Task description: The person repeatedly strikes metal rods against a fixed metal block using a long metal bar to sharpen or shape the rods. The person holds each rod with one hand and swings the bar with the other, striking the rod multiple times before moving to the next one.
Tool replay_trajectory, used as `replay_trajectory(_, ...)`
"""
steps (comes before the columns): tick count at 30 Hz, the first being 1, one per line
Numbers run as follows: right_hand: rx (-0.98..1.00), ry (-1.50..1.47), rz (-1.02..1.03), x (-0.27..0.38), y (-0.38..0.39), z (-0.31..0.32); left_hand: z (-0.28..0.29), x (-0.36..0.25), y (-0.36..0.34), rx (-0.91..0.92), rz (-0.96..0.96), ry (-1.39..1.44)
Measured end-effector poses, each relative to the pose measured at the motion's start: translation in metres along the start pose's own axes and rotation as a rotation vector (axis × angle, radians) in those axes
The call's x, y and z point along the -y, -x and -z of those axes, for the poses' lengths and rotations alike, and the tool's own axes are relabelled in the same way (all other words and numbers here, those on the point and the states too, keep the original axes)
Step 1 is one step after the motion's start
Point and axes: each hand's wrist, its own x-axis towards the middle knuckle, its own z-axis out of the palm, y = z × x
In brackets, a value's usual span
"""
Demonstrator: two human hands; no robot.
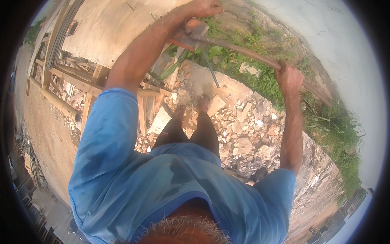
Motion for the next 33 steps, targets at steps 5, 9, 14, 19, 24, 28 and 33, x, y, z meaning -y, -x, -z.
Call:
replay_trajectory(5,0.373,-0.197,0.072,-0.017,-0.013,0.033,0.000,-0.005,-0.005,-0.079,-0.142,-0.035)
replay_trajectory(9,0.586,-0.332,0.045,-0.038,-0.031,0.060,0.004,-0.012,-0.009,-0.007,-0.105,-0.031)
replay_trajectory(14,0.517,-0.197,0.053,-0.046,-0.036,0.066,0.006,-0.006,-0.008,0.052,-0.034,-0.057)
replay_trajectory(19,0.284,-0.140,0.114,-0.038,-0.017,0.059,-0.003,-0.004,-0.003,-0.117,-0.127,-0.095)
replay_trajectory(24,0.185,-0.104,0.037,-0.020,0.011,0.066,0.005,-0.009,-0.008,0.169,0.098,-0.086)
replay_trajectory(28,0.183,-0.072,-0.107,0.005,0.044,0.074,0.006,-0.011,-0.008,0.042,0.007,-0.071)
replay_trajectory(33,0.192,-0.026,-0.321,0.068,0.112,0.082,0.003,-0.011,-0.006,-0.039,-0.096,0.017)
